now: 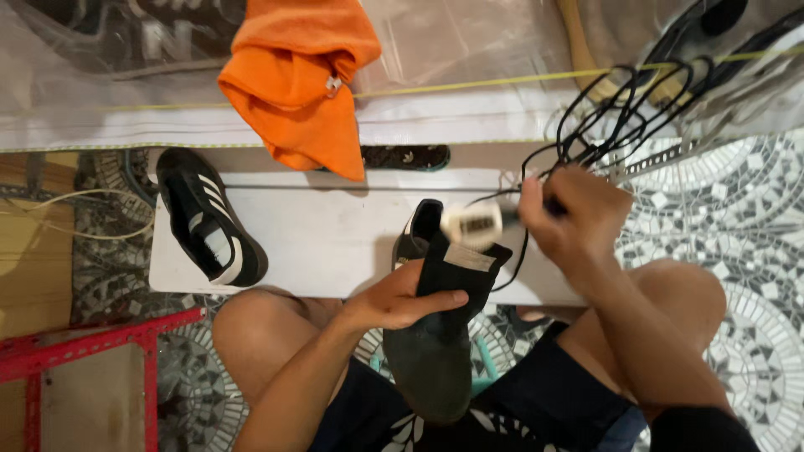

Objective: The person uses a small electric brush to clean the exterior of a black shoe. They hold the shoe in one hand and move the brush over the surface repeatedly, focusing on the upper and heel areas.

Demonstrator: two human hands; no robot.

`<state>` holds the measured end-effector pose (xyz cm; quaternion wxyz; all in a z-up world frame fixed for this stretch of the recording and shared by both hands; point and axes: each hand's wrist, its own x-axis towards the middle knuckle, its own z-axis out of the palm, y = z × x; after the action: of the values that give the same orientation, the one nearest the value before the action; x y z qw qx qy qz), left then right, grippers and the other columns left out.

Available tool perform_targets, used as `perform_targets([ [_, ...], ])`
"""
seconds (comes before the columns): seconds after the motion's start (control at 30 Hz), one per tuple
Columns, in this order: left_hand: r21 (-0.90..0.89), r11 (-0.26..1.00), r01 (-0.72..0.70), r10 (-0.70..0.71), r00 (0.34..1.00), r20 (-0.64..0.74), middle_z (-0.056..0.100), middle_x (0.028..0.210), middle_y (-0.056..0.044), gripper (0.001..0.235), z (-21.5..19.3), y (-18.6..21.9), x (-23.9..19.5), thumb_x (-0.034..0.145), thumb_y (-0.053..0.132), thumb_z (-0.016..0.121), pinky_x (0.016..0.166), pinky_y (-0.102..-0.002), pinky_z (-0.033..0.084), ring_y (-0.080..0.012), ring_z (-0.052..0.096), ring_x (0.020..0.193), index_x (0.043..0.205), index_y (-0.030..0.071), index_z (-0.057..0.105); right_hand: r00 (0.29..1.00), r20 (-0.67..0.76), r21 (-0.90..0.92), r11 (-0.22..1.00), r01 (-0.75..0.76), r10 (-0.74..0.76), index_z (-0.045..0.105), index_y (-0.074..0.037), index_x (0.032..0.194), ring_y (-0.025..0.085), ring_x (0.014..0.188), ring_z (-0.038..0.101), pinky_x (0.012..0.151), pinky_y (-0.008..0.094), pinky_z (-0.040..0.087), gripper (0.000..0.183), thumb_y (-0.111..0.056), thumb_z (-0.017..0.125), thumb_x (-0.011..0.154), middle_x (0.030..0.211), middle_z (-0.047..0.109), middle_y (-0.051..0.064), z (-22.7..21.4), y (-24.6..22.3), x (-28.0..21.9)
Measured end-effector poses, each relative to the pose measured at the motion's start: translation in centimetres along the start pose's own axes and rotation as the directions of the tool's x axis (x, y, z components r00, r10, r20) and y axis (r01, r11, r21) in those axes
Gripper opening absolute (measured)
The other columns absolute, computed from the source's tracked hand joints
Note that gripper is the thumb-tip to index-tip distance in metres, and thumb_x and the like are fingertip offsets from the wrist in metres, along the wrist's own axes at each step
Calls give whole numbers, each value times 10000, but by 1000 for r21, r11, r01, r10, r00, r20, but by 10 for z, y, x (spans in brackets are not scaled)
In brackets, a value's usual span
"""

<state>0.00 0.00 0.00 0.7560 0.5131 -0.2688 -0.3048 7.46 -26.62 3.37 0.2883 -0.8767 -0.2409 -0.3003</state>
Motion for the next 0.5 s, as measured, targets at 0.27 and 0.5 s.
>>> perform_targets([
  [0.27, 37, 996, -86, 91, 980, -176, 720, 1266, -165, 279, 4, 9, 4, 1074, 134, 613, 1043, -465, 531, -251, 666, 1159, 1317, 22, 693, 1000, 14, -177, 984, 6, -4, 553, -117, 613, 341, 550, 566, 553, 416, 432, 462, -267, 811, 966, 555, 485, 107, 17, 1, 3],
  [0.5, 3, 998, -70, 67, 952, -297, 755, 1005, -52, 250, -11, -17, 1, 1096, 175, 565, 873, -339, 566, -100, 625, 907, 1103, 18, 760, 998, -63, -11, 1000, 19, -20, 488, -137, 592, 363, 516, 493, 524, 423, 381, 453, -159, 775, 942, 555, 441, 95, 10, -5, -24],
])
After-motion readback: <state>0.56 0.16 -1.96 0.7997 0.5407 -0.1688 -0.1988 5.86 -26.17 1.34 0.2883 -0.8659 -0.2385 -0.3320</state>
